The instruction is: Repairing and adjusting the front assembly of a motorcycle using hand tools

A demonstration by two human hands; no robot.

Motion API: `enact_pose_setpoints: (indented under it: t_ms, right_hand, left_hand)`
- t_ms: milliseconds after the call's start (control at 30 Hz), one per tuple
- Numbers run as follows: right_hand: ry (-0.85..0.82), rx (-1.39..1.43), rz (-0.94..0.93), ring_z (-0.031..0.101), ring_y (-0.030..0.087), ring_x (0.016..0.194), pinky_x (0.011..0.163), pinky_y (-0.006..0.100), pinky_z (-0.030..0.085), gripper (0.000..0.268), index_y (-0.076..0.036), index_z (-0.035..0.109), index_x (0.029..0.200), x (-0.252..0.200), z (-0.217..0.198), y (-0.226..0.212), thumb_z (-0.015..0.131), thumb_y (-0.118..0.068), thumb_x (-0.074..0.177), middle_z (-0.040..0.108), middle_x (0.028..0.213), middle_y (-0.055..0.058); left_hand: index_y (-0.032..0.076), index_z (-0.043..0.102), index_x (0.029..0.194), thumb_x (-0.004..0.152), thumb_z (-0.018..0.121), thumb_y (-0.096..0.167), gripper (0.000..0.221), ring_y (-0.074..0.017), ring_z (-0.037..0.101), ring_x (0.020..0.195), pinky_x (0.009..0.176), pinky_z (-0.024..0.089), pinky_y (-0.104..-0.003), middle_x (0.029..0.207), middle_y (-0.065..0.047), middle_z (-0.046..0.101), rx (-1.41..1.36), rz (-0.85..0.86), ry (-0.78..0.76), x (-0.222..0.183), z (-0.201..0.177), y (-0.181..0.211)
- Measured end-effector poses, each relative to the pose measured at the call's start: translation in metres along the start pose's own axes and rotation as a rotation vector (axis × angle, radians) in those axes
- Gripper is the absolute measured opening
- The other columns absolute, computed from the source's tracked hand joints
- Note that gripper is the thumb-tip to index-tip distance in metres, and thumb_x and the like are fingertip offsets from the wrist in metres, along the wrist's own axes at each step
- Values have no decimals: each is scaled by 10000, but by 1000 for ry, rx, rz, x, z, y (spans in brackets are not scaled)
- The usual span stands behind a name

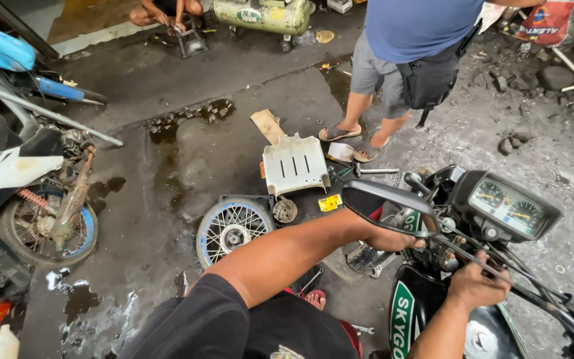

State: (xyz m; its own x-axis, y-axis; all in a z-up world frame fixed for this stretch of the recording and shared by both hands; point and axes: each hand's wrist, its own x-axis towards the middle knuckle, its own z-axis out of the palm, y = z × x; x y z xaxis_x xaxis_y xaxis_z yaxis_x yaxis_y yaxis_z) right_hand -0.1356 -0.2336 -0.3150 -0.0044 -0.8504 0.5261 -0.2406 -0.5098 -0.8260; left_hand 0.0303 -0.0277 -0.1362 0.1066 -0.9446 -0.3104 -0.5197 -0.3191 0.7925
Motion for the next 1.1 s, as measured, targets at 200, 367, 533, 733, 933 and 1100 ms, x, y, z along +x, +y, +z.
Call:
enact_pose_setpoints:
  t_ms: [200,367,533,733,933,1100]
  right_hand:
    - [-120,122,172,648,407,1192,1076,431,511,379,87,601,1187,-7,-6,-16,818,-200,1068,651,1265,301]
    - [122,70,105,698,175,827,652,374,595,453,10,607,934,-6,6,11,1051,-76,949,687,888,121]
    - [-2,44,-51,724,330,948,791,396,581,330,108,671,1098,-5,-5,-5,911,-105,1020,711,1045,241]
    - [18,100,162,725,276,959,794,381,598,308,39,695,1091,-7,-8,-6,916,-139,970,744,1055,187]
    - [244,505,487,767,337,866,730,406,652,154,-20,622,890,11,-3,-28,746,-110,899,675,964,186]
    - [-121,31,-25,739,367,984,815,365,627,313,158,662,1174,-6,-10,-31,791,-121,1116,703,1141,287]
  left_hand:
    - [164,592,1203,970,554,363,309,-219,626,1044,1051,453,-395,1147,-70,641,4,352,336,-12,-12,13]
    - [193,680,1024,913,629,319,176,-190,679,870,894,527,-329,994,-10,708,27,424,364,-43,-33,50]
    - [192,652,1137,927,606,345,264,-202,676,940,936,526,-353,1083,-36,696,52,345,340,-35,-28,40]
    - [201,644,1128,942,551,407,292,-187,664,881,916,514,-338,1031,-23,694,70,324,319,-39,-26,43]
    - [248,703,1063,828,692,356,259,-175,704,947,928,540,-332,1055,15,738,111,245,390,-56,-37,66]
    - [252,709,1068,827,696,363,265,-178,694,962,938,526,-327,1055,13,737,124,235,420,-59,-43,70]
